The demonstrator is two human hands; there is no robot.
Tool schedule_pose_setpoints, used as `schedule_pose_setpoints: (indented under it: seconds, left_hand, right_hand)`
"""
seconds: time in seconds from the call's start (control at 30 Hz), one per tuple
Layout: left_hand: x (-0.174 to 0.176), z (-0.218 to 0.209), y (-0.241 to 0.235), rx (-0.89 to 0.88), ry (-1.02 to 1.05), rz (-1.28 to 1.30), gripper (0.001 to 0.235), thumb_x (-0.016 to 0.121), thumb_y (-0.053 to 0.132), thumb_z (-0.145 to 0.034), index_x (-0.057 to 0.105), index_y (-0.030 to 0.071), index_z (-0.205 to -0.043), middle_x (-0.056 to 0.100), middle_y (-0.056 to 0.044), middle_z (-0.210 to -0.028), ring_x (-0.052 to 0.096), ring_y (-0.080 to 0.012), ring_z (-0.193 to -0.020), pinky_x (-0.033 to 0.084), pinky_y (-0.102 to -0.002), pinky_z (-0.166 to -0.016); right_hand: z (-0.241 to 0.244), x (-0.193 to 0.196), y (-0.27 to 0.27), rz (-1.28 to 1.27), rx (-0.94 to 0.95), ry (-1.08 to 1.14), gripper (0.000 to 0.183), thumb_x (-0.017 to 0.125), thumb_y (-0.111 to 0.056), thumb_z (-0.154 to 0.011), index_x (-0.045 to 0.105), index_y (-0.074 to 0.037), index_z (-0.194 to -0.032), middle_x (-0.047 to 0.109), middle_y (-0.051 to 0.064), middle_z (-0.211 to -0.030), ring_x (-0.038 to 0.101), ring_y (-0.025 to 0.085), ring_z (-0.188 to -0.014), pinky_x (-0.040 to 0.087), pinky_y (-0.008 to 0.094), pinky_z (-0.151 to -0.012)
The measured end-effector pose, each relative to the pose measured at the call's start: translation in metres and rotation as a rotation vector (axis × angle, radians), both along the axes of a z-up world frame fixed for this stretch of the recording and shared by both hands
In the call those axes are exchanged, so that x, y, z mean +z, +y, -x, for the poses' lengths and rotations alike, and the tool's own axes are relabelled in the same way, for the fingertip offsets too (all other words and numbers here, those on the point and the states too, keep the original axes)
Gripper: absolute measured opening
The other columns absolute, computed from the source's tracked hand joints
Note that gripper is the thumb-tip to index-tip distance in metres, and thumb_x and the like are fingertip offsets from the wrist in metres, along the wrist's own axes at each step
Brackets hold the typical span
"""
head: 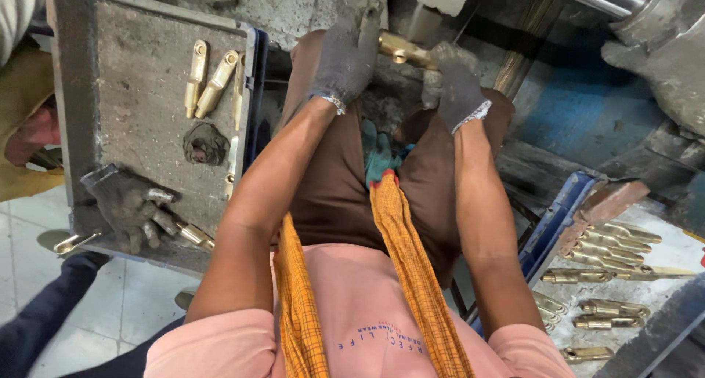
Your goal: The person uses a grinding machine to smooth and polish metal handles, holding each piece against the rotating wheel with both hands before placing the finished parts into a tray.
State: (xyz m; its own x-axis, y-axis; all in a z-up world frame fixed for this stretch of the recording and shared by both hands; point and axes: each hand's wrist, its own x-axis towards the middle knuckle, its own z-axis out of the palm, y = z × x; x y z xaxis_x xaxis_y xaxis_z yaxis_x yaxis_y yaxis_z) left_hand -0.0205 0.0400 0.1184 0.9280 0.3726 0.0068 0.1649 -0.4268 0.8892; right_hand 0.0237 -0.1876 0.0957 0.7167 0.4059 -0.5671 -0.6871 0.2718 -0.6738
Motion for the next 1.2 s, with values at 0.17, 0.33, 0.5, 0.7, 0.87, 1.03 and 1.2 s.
schedule_pose_setpoints:
  seconds: [0.17,0.33,0.5,0.7,0.87,1.03,1.2]
  left_hand:
    - [-0.004,0.001,-0.001,-0.058,-0.133,-0.127,0.03,0.056,0.025,-0.103,0.064,0.0,-0.116,0.07,-0.028,-0.105,0.064,-0.0484,-0.102,0.052,-0.052,-0.086]
    - [-0.001,-0.003,-0.005,-0.047,-0.044,-0.049,0.03,0.054,0.028,-0.105,0.066,0.002,-0.115,0.07,-0.027,-0.104,0.065,-0.0485,-0.103,0.052,-0.053,-0.086]
    - [0.002,-0.004,-0.004,-0.071,-0.071,-0.158,0.038,0.051,0.032,-0.104,0.064,0.002,-0.123,0.069,-0.029,-0.111,0.061,-0.05,-0.103,0.048,-0.055,-0.089]
    - [0.069,0.064,0.016,-0.28,0.126,0.156,0.039,0.052,0.033,-0.105,0.061,0.003,-0.128,0.07,-0.023,-0.112,0.068,-0.0389,-0.108,0.052,-0.045,-0.095]
    - [0.093,0.115,0.009,-0.45,-0.034,0.292,0.038,0.052,0.018,-0.103,0.063,0.004,-0.136,0.065,-0.019,-0.133,0.061,-0.0321,-0.128,0.049,-0.039,-0.111]
    - [0.069,0.095,0.01,-0.553,-0.217,0.201,0.042,0.051,0.012,-0.105,0.056,-0.002,-0.144,0.055,-0.021,-0.153,0.043,-0.0333,-0.152,0.036,-0.039,-0.125]
    - [0.003,0.032,0.005,-0.512,0.051,0.161,0.032,0.047,0.019,-0.107,0.061,-0.002,-0.126,0.062,-0.023,-0.135,0.06,-0.0362,-0.128,0.05,-0.04,-0.113]
  right_hand:
    - [-0.003,0.009,0.006,0.084,0.011,-0.018,0.026,0.06,-0.031,-0.102,0.053,-0.018,-0.08,0.044,0.0,-0.057,0.038,0.013,-0.042,0.032,0.033,-0.038]
    - [-0.007,0.009,0.0,0.119,-0.001,0.076,0.033,0.061,-0.041,-0.102,0.055,-0.016,-0.082,0.042,-0.002,-0.056,0.034,0.012,-0.042,0.029,0.031,-0.038]
    - [-0.012,0.024,-0.003,0.113,0.122,0.195,0.051,0.057,-0.053,-0.105,0.067,-0.005,-0.09,0.039,-0.004,-0.054,0.029,0.008,-0.04,0.024,0.027,-0.037]
    - [0.092,0.097,-0.018,0.847,0.139,-1.568,0.019,0.053,-0.018,-0.112,0.064,-0.003,-0.116,0.068,0.019,-0.113,0.068,0.037,-0.101,0.056,0.043,-0.087]
    - [0.162,0.149,-0.021,1.0,0.087,-1.442,0.031,0.077,-0.026,-0.099,0.068,-0.002,-0.116,0.068,0.018,-0.105,0.069,0.037,-0.096,0.056,0.044,-0.083]
    - [0.143,0.15,-0.024,0.974,0.109,-1.421,0.024,0.08,-0.019,-0.098,0.07,-0.002,-0.111,0.068,0.016,-0.1,0.069,0.034,-0.091,0.056,0.043,-0.081]
    - [0.078,0.133,-0.024,0.957,0.175,-1.443,0.028,0.081,-0.014,-0.095,0.069,-0.002,-0.116,0.069,0.017,-0.109,0.068,0.034,-0.1,0.057,0.043,-0.09]
